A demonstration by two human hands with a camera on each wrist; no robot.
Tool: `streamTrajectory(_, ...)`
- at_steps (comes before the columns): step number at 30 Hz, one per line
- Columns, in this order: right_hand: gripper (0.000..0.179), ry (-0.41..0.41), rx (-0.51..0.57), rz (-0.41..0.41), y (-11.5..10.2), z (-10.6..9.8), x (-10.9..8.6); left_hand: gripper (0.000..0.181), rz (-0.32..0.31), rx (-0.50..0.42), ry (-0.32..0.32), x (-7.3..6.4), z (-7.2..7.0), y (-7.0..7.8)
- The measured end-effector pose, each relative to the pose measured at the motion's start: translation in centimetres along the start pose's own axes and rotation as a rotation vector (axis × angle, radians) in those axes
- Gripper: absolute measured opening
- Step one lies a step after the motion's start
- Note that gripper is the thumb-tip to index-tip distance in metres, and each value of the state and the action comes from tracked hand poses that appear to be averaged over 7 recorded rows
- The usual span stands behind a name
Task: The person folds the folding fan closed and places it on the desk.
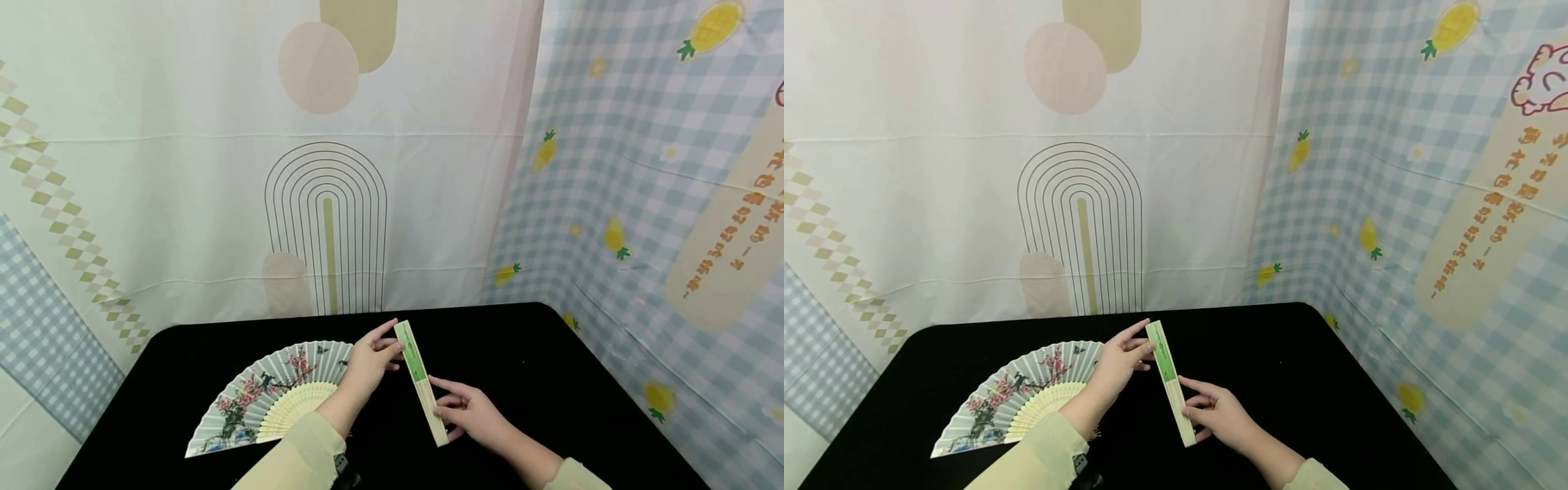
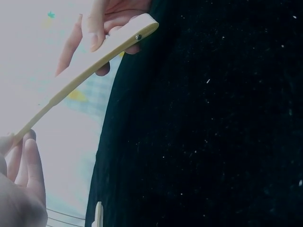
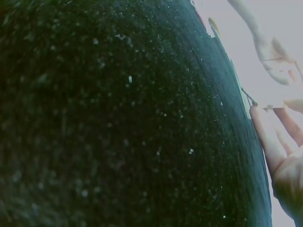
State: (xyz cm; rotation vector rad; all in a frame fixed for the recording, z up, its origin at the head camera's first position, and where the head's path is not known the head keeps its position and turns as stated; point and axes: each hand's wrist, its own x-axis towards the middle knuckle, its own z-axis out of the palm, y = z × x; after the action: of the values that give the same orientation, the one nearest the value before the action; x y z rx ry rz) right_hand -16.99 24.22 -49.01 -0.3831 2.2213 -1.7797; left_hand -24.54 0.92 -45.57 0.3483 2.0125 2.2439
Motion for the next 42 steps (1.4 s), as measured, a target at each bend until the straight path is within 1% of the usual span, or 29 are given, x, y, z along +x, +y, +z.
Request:
streamTrajectory(2,0.061,0.0,0.0,0.001,0.0,-0.1,0.0,0.054,-0.003,0.003,-0.001,0.6,0.0,-0.9)
streamTrajectory(7,0.061,-0.009,0.016,0.003,0.1,-0.6,-0.2,0.054,-0.005,0.014,-0.017,1.1,0.5,-1.3)
streamTrajectory(11,0.062,-0.012,0.024,0.025,0.3,-1.4,-0.2,0.057,-0.022,0.015,-0.052,1.7,1.0,-1.6)
streamTrajectory(16,0.062,-0.008,0.025,0.062,0.5,-2.7,-0.3,0.06,-0.03,0.041,-0.078,3.0,1.7,-2.8)
streamTrajectory(19,0.062,-0.022,0.018,0.088,0.6,-3.4,-0.2,0.061,-0.046,0.089,-0.081,3.6,2.1,-3.4)
streamTrajectory(25,0.063,-0.054,0.031,0.147,0.9,-4.8,-0.1,0.064,-0.048,0.209,-0.1,4.2,2.8,-4.0)
streamTrajectory(32,0.062,-0.073,0.074,0.189,1.3,-5.7,-0.1,0.064,-0.059,0.286,-0.087,4.7,3.6,-4.5)
streamTrajectory(39,0.06,-0.092,0.084,0.22,1.3,-6.2,-0.1,0.066,-0.113,0.376,-0.134,4.8,4.0,-4.8)
streamTrajectory(42,0.059,-0.1,0.083,0.234,1.1,-6.4,-0.1,0.065,-0.121,0.426,-0.156,4.8,4.0,-4.8)
